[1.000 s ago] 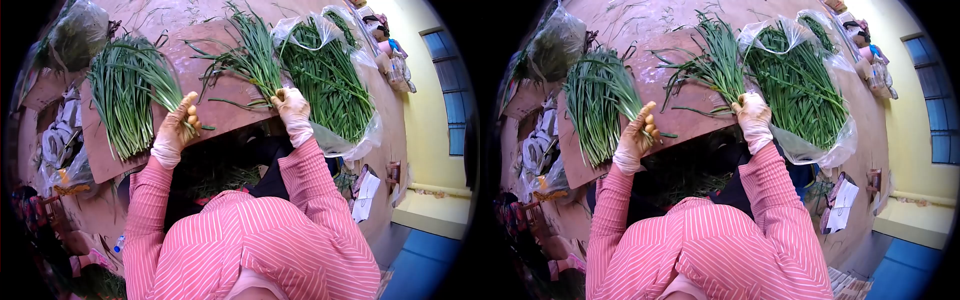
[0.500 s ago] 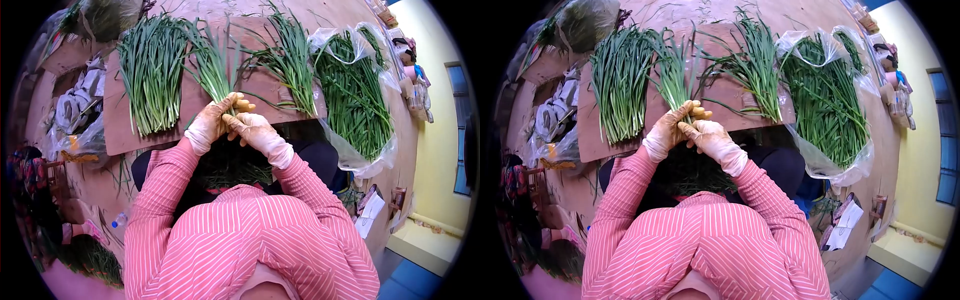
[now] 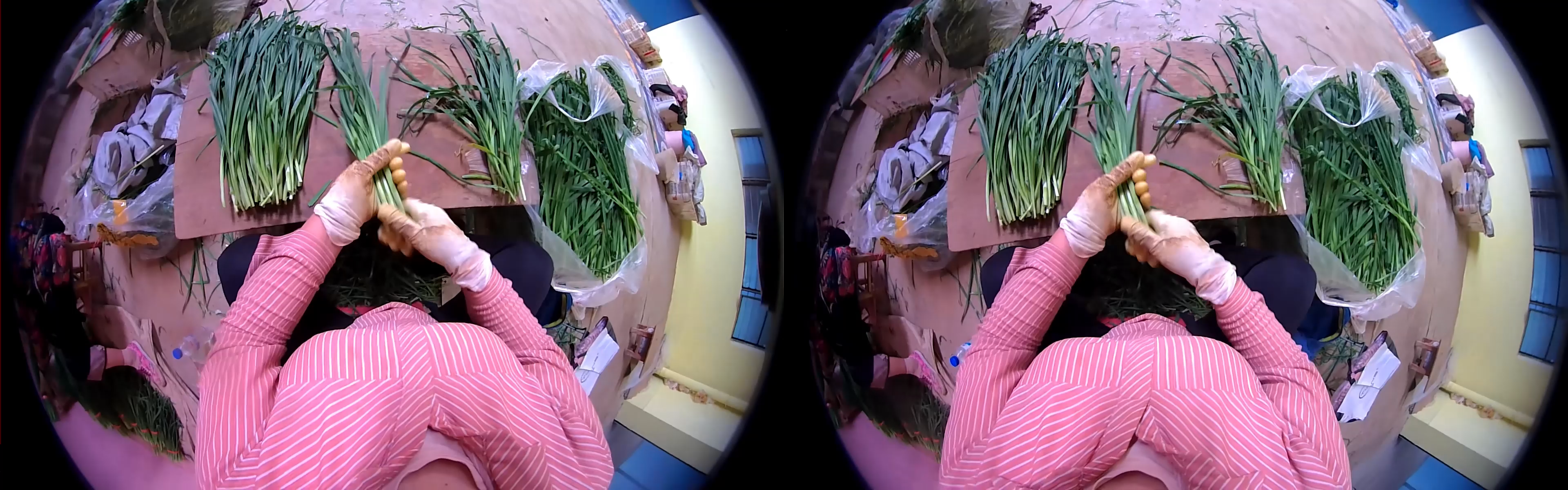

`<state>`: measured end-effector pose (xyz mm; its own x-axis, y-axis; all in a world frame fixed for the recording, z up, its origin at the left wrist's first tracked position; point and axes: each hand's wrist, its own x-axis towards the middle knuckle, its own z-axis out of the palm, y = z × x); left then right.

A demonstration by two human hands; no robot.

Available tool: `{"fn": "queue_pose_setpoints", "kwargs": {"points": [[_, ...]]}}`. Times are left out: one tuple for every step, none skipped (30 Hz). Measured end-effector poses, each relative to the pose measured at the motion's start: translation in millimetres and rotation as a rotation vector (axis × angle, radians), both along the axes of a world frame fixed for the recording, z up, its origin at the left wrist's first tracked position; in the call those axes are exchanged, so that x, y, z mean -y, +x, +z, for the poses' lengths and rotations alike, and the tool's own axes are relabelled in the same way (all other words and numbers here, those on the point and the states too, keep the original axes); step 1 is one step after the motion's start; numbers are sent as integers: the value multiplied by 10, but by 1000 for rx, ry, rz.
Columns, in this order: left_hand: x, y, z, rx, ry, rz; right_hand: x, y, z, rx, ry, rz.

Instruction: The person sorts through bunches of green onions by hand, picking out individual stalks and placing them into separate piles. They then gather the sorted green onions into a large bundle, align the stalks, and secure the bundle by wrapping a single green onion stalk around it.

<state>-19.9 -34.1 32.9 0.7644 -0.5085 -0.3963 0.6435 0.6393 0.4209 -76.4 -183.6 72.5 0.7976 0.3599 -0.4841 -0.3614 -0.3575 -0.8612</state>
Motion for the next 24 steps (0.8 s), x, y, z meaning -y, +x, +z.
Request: {"fn": "queue_pose_setpoints", "kwargs": {"points": [[16,30,-5,24,-59,73,55,-13,-129,157,-102,-94],[34,71,5,-25,-105,119,34,-31,-258,214,175,-347],[73,84,50,-23,-106,118,6,-39,-348,271,455,-597],[127,98,117,-49,-79,200,14,-18,-379,198,634,-758],[193,109,162,-75,-52,279,19,23,-457,228,763,-823],[263,97,185,-100,-47,296,-18,80,-495,183,825,-886],[335,97,184,-118,-49,309,-77,142,-488,136,885,-946],[400,91,123,-131,-55,294,-111,191,-434,89,958,-917],[440,89,82,-144,-60,283,-125,246,-412,70,915,-932],[433,101,57,-173,-30,275,-155,276,-409,122,832,-951],[436,98,47,-172,-30,280,-182,299,-410,173,749,-966],[441,77,71,-114,-18,283,-182,290,-452,169,752,-959],[438,76,89,-53,-6,290,-170,274,-527,296,443,-849],[443,75,5,-58,20,273,-164,248,-567,415,138,-725],[452,48,6,-54,73,268,-185,197,-489,408,144,-711],[450,22,22,-81,72,245,-224,148,-343,344,81,-634],[443,-5,40,-108,75,224,-251,104,-265,281,20,-553],[486,-14,32,-117,113,258,-231,87,-262,245,-2,-533],[486,-16,40,-124,151,293,-214,85,-136,98,-84,-483],[407,-42,67,-83,211,203,-187,84,-99,73,-122,-431],[337,-70,117,-43,270,109,-159,80,-82,50,-163,-381],[346,-73,75,-13,291,129,-119,70,-126,149,-260,-329],[346,-77,47,-10,272,160,-90,57,-178,251,-354,-282],[372,-67,28,-41,248,215,-85,19,-181,419,-513,-230]]}}
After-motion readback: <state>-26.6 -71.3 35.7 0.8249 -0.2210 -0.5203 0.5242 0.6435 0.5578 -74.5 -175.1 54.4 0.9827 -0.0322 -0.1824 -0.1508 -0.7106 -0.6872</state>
